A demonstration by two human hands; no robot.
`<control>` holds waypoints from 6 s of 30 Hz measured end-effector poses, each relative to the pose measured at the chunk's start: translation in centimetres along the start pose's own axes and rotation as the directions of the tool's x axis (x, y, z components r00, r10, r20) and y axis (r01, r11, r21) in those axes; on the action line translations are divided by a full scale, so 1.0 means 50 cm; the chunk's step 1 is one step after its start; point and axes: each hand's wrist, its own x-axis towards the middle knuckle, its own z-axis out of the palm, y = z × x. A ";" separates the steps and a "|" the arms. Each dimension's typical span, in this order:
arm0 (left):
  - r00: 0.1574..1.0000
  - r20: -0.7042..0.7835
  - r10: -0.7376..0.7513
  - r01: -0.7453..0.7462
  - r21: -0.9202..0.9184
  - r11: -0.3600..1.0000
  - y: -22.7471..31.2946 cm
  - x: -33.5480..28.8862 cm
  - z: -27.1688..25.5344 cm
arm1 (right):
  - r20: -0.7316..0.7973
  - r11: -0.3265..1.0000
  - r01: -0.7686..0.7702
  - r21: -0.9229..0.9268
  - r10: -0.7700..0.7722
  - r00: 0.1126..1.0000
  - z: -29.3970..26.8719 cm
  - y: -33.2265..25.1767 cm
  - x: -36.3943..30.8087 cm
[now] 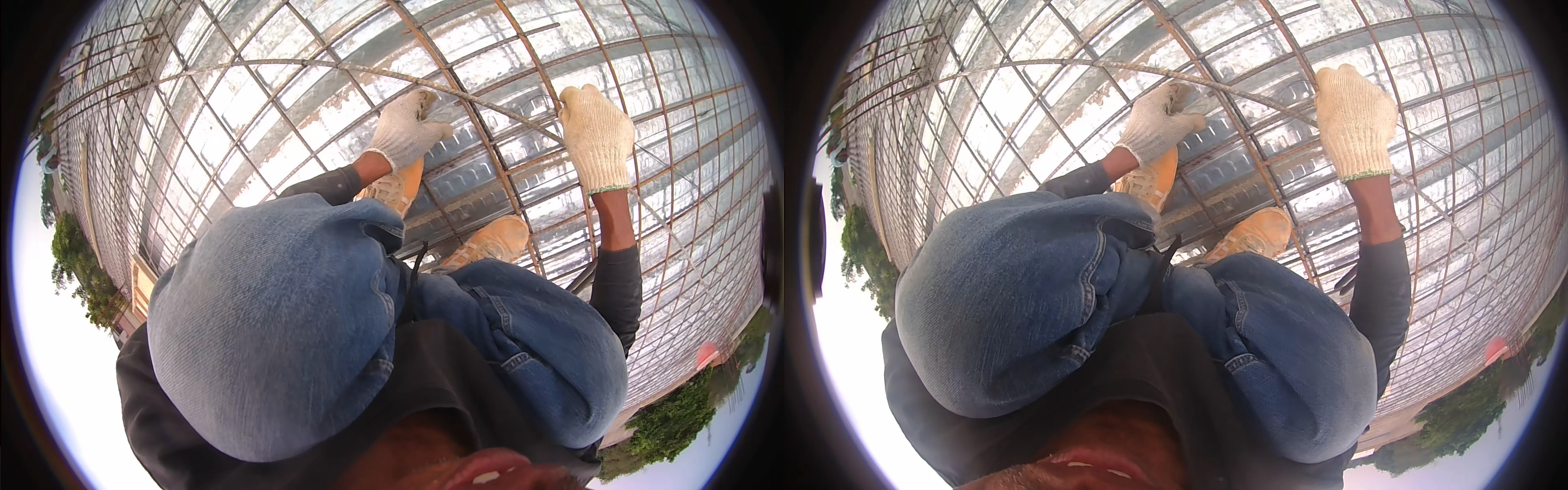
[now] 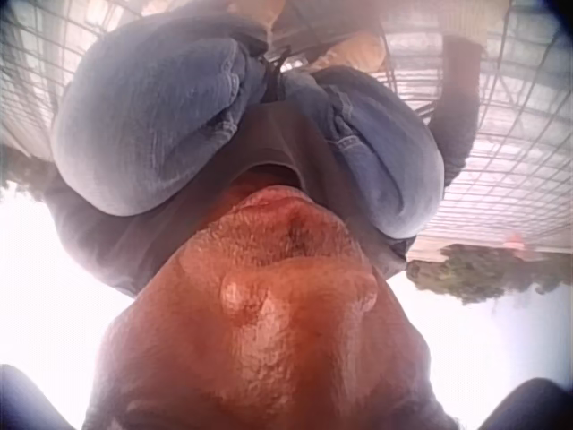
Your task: The person works on a large rebar grid on a construction site, using pliers to cut and tie rebar intersections. They repeatedly position, cut, and twist wire ties to secure the grid structure.
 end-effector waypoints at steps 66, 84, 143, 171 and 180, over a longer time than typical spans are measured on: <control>0.890 0.455 0.040 0.450 -0.888 0.097 -0.011 0.007 0.076 | -0.180 0.800 0.189 0.569 -0.103 0.978 0.103 -0.224 -0.136; 0.853 0.460 -0.245 0.511 -0.831 0.219 0.068 0.037 0.050 | -0.388 0.725 0.448 0.523 -0.265 0.883 0.024 -0.134 0.005; 0.060 0.822 0.566 -0.903 0.287 -0.321 0.421 0.226 0.080 | 0.243 -0.204 -0.225 0.953 0.070 0.967 0.067 -0.173 -0.166; 0.279 -0.635 -0.720 0.601 -0.469 0.647 -0.477 -0.442 -0.150 | 0.301 0.468 -0.656 0.592 0.627 0.719 0.105 0.179 -0.556; 0.024 -0.685 -0.728 0.618 -0.563 0.549 -0.744 -0.409 -0.290 | 0.008 0.922 0.321 -0.214 -0.327 0.945 -0.250 0.079 -0.195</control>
